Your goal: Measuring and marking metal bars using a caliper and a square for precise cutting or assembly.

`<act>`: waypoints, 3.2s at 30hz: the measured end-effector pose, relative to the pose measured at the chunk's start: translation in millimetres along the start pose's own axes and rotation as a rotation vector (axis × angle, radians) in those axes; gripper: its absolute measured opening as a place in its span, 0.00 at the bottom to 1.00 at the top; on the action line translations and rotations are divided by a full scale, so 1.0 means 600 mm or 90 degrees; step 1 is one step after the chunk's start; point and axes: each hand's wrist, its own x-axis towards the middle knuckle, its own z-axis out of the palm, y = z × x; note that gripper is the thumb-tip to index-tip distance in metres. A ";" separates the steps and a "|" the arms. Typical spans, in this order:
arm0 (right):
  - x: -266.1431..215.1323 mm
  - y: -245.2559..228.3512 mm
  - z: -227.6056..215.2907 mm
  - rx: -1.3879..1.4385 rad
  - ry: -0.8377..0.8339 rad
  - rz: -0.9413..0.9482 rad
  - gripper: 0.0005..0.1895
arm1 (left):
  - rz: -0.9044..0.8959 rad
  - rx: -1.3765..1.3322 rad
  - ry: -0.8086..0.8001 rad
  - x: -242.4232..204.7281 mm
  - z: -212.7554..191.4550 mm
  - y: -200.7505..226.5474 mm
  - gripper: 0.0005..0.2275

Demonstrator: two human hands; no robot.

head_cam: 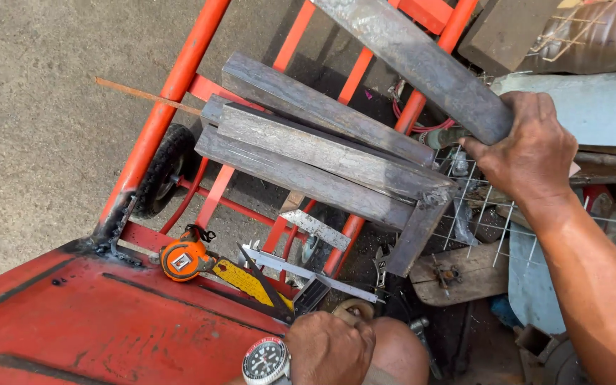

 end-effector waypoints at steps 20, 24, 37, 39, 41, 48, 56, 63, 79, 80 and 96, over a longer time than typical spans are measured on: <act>-0.486 -0.088 -0.496 0.263 -0.058 0.499 0.44 | 0.354 0.383 -0.347 0.210 -0.258 -0.109 0.28; -0.657 -0.074 -0.530 0.248 -0.004 0.574 0.42 | 0.229 0.259 -0.245 0.194 -0.311 -0.107 0.17; -1.112 -0.019 -0.448 0.395 -0.190 1.004 0.42 | 0.675 -0.242 0.066 -0.188 -0.236 0.146 0.16; -1.141 -0.020 -0.441 0.354 -0.099 0.912 0.39 | 0.679 -0.293 -0.022 -0.225 -0.174 0.172 0.18; -1.122 -0.038 -0.474 0.341 0.014 0.579 0.43 | 0.648 -0.348 -0.075 -0.245 -0.103 0.186 0.15; -1.090 -0.044 -0.483 0.325 -0.017 0.591 0.42 | 0.480 -0.499 -0.174 -0.222 0.004 0.189 0.13; -1.094 -0.025 -0.449 0.248 -0.025 0.559 0.42 | 0.373 -0.554 -0.224 -0.201 -0.003 0.196 0.15; -1.067 0.035 -0.447 0.105 -0.003 0.308 0.45 | 0.181 -0.863 -0.194 -0.128 0.013 0.214 0.33; -0.924 0.167 -0.360 0.153 -0.166 0.463 0.48 | 0.182 -1.157 -0.271 0.059 0.067 0.349 0.39; -0.925 0.171 -0.350 0.159 -0.142 0.437 0.48 | 0.202 -1.147 -0.275 0.059 0.077 0.354 0.32; -0.991 0.235 -0.288 0.212 -0.032 0.366 0.42 | 0.234 -0.989 -0.176 0.050 0.082 0.409 0.14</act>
